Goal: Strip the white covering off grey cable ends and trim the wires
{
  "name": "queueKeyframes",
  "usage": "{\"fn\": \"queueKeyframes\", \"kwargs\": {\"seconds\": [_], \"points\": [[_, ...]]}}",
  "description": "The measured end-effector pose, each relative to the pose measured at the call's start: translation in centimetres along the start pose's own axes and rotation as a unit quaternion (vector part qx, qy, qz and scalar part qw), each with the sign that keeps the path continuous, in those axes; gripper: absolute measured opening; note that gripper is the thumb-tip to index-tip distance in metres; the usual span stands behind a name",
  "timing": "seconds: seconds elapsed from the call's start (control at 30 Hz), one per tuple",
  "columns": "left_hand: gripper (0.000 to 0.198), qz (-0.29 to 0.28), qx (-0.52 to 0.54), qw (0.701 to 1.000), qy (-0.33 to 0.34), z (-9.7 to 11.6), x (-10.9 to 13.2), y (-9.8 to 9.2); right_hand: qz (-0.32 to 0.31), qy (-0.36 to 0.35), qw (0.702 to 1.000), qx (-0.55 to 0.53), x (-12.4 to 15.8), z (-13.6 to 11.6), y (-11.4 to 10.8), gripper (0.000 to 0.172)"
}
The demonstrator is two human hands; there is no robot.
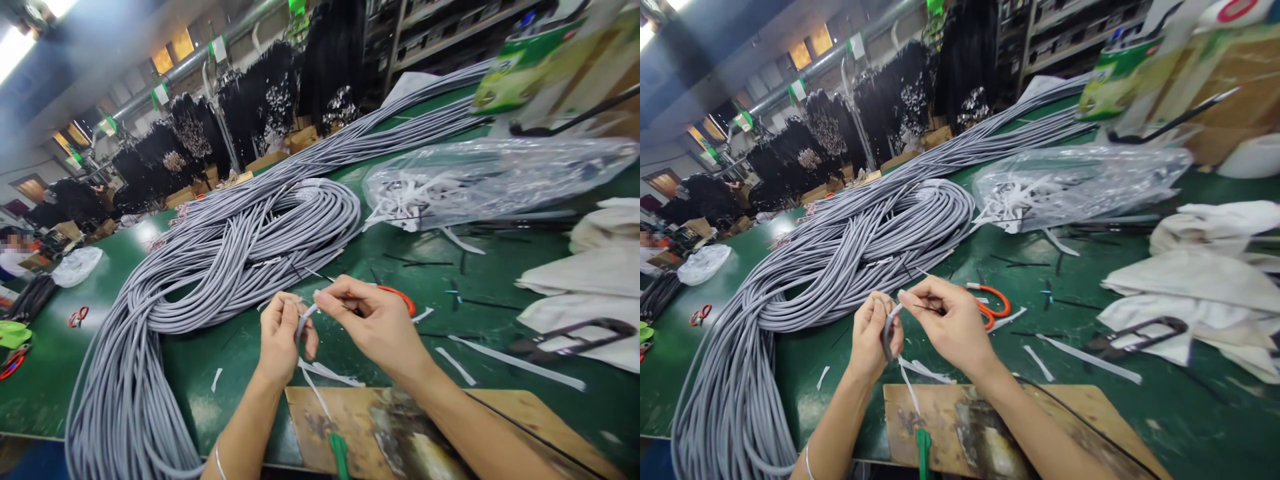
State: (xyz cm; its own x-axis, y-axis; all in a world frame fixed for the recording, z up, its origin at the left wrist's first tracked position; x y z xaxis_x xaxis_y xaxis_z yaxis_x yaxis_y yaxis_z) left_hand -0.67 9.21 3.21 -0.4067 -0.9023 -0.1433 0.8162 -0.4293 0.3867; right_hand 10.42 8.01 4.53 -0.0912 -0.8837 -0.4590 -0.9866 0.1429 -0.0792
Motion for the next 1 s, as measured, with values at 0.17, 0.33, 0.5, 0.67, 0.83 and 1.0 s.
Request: {"fn": "queueKeyframes", "kwargs": {"seconds": [0.17,0.33,0.5,0.67,0.83,1.0], "points": [[0.048,0.011,0.075,0.997,-0.032,0.8,-0.2,0.0,0.014,0.011,1.0,0.0,0.0,0.0,-0.2,0.031],[0.047,0.039,-0.039,0.998,-0.038,1.3,0.0,-0.9,0.078,0.014,0.997,0.002,0.0,-0.3,-0.9,0.032],[0.048,0.048,-0.142,0.987,-0.05,1.1,0.1,-1.1,0.008,0.065,0.991,-0.119,-0.2,0.1,-0.7,0.034],[0.05,0.017,-0.097,0.993,-0.07,1.3,0.2,-0.8,-0.104,0.049,0.986,-0.117,-0.3,-0.3,-0.2,0.035],[0.044,0.044,-0.113,0.992,-0.032,1.6,0.3,-1.1,-0.035,-0.067,0.996,0.05,-0.2,-1.2,-0.3,0.016],[0.021,0.095,-0.236,0.964,0.074,2.3,0.6,-1.6,-0.027,-0.153,0.977,0.147,0.3,-2.1,-0.1,0.014]]}}
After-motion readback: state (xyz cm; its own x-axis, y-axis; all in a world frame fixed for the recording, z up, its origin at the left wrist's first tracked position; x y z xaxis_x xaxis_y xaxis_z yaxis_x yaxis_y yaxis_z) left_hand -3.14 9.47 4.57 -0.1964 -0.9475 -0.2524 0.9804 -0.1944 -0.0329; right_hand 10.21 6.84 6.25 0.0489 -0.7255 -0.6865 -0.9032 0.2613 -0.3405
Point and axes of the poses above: each hand's wrist, its own x-axis away from the middle knuckle, its own y-axis out of the palm, z = x × y, the point moved 4 cm from there along -x, towards the middle knuckle, and after that the axes turned 7 degrees about -z, right-handed, at the moved point
